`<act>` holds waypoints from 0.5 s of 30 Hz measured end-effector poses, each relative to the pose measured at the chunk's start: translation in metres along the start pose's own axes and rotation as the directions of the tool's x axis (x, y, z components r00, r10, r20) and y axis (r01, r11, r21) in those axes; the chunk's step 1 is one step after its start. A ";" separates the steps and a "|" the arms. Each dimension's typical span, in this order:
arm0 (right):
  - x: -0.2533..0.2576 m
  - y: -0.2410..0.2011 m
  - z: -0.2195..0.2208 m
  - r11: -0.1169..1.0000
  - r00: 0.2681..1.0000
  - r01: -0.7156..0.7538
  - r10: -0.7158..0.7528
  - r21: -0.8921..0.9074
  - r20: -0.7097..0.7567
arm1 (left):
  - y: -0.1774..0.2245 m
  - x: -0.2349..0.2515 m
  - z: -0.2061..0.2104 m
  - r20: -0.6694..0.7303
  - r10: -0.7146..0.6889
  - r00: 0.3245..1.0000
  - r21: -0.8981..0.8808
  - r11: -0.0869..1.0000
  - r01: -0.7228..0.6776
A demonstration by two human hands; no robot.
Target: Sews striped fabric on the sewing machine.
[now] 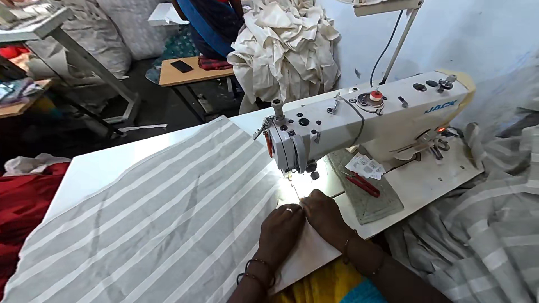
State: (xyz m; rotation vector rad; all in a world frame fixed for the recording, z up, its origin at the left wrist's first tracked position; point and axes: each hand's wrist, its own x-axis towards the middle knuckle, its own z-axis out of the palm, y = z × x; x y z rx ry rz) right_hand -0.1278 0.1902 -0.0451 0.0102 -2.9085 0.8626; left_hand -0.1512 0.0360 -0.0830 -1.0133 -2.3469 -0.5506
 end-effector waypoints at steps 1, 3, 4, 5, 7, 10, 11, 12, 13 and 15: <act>0.008 0.001 -0.001 1.000 1.000 0.013 -0.013 -0.003 -0.004 | -0.005 0.004 0.002 0.004 -0.016 1.000 -0.011 1.000 0.016; 0.021 0.002 -0.002 0.998 0.998 0.053 -0.054 -0.014 -0.040 | -0.012 0.012 0.003 0.030 -0.064 0.998 -0.032 0.997 0.065; 0.025 0.001 -0.005 0.998 0.997 0.061 -0.061 -0.008 -0.042 | -0.016 0.015 0.002 0.046 -0.090 0.995 -0.037 0.995 0.091; 0.029 -0.001 -0.008 0.998 0.998 0.059 -0.059 0.019 -0.039 | -0.019 0.019 0.001 0.060 -0.113 0.992 -0.040 0.993 0.115; 0.039 0.003 -0.010 0.996 1.000 0.024 -0.022 0.083 -0.018 | -0.025 0.027 0.000 0.093 -0.147 0.985 -0.040 0.988 0.152; 0.044 0.016 -0.010 0.973 1.000 -0.011 0.015 0.231 -0.014 | -0.030 0.032 0.000 0.117 -0.174 0.978 -0.061 0.981 0.182; 0.044 0.018 -0.009 0.973 0.999 -0.018 0.024 0.232 -0.024 | -0.031 0.032 0.000 0.119 -0.182 0.976 -0.060 0.980 0.190; 0.044 0.017 -0.007 0.978 0.999 -0.021 0.026 0.207 -0.025 | -0.031 0.032 0.000 0.113 -0.185 0.976 -0.059 0.979 0.193; 0.045 0.014 -0.005 0.988 1.000 -0.016 0.018 0.155 -0.011 | -0.031 0.032 0.000 0.101 -0.185 0.977 -0.059 0.980 0.192; 0.046 0.011 -0.004 0.997 0.999 -0.003 0.000 0.082 0.037 | -0.032 0.031 0.001 0.090 -0.186 0.978 -0.057 0.980 0.191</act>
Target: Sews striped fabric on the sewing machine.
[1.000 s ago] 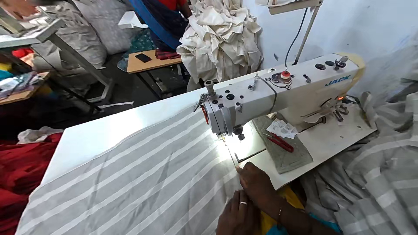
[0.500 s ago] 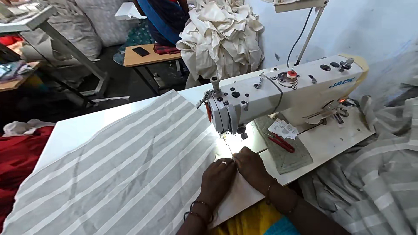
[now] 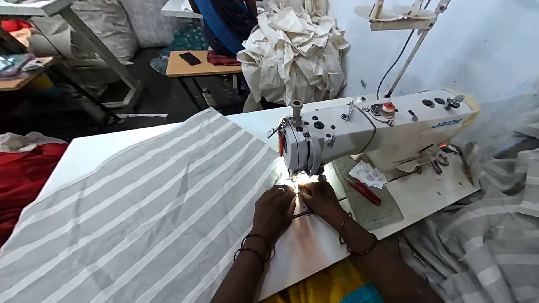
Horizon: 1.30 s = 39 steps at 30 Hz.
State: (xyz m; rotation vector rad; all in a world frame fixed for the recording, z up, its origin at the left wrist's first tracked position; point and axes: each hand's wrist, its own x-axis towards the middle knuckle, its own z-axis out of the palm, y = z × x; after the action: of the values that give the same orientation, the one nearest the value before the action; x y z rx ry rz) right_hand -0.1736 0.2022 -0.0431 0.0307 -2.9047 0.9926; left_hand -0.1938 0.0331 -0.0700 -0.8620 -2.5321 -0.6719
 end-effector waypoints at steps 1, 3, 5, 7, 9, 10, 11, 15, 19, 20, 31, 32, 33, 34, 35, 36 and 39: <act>0.000 0.000 -0.002 1.000 1.000 -0.007 0.007 0.001 0.022 | 0.000 0.000 0.001 0.002 -0.001 1.000 0.004 1.000 0.001; -0.007 0.002 -0.015 0.999 0.999 -0.038 0.038 0.014 0.026 | 0.000 0.000 0.004 -0.016 -0.001 1.000 0.028 1.000 0.001; -0.026 0.012 -0.032 0.988 0.993 -0.076 0.063 -0.133 -0.104 | 0.000 0.001 0.004 -0.021 -0.023 1.000 0.069 0.997 0.025; -0.044 0.031 -0.050 0.938 0.955 -0.169 0.079 -0.303 -0.287 | -0.002 0.005 0.002 0.056 -0.068 0.996 0.091 0.994 0.063; -0.050 0.056 -0.067 0.896 0.936 -0.252 0.130 -0.366 -0.327 | -0.002 0.009 0.002 0.119 -0.125 0.985 0.148 0.983 0.107; -0.051 0.067 -0.072 0.876 0.937 -0.284 0.168 -0.389 -0.305 | -0.001 0.010 0.001 0.139 -0.158 0.978 0.182 0.974 0.132; -0.050 0.076 -0.075 0.866 0.942 -0.289 0.183 -0.407 -0.280 | 0.001 0.010 0.000 0.156 -0.193 0.969 0.213 0.964 0.158; -0.053 0.083 -0.082 0.888 0.960 -0.197 0.088 -0.417 -0.267 | 0.006 0.004 -0.014 0.174 -0.328 0.929 0.293 0.918 0.269; -0.062 0.053 -0.051 0.924 0.955 0.010 -0.123 -0.382 -0.271 | 0.016 -0.012 -0.028 0.178 -0.433 0.884 0.328 0.873 0.361; -0.066 0.038 -0.036 0.928 0.956 0.064 -0.162 -0.366 -0.245 | 0.020 -0.016 -0.028 0.162 -0.441 0.883 0.327 0.868 0.374; -0.038 -0.028 0.015 0.979 0.998 0.006 -0.018 -0.205 -0.059 | 0.025 -0.044 -0.033 -0.039 -0.364 0.930 0.273 0.892 0.361; -0.054 -0.017 0.005 0.979 0.988 0.029 -0.059 -0.203 -0.141 | 0.026 -0.055 -0.042 -0.004 -0.330 0.944 0.289 0.903 0.317; -0.070 0.000 -0.006 0.972 0.965 0.043 -0.100 -0.230 -0.244 | 0.031 -0.069 -0.051 0.033 -0.256 0.966 0.310 0.922 0.234; -0.083 0.021 -0.019 0.960 0.938 0.020 -0.116 -0.280 -0.327 | 0.040 -0.083 -0.060 0.090 -0.148 0.985 0.309 0.944 0.114; -0.092 0.043 -0.034 0.934 0.916 -0.023 -0.124 -0.357 -0.381 | 0.050 -0.095 -0.068 0.169 -0.022 0.985 0.242 0.970 -0.020; -0.095 0.065 -0.048 0.894 0.903 -0.060 -0.141 -0.443 -0.407 | 0.053 -0.104 -0.071 0.245 0.113 0.963 0.117 0.982 -0.145; -0.088 0.105 -0.065 0.834 0.898 -0.069 -0.186 -0.547 -0.398 | 0.016 -0.091 -0.048 0.416 0.313 0.854 -0.215 0.946 -0.242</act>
State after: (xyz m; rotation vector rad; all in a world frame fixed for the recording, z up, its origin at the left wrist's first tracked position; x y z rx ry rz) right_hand -0.0861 0.3244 -0.0620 -0.1177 -2.6168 0.0857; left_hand -0.1070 -0.0243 -0.0709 -1.5651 -2.6770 -0.6381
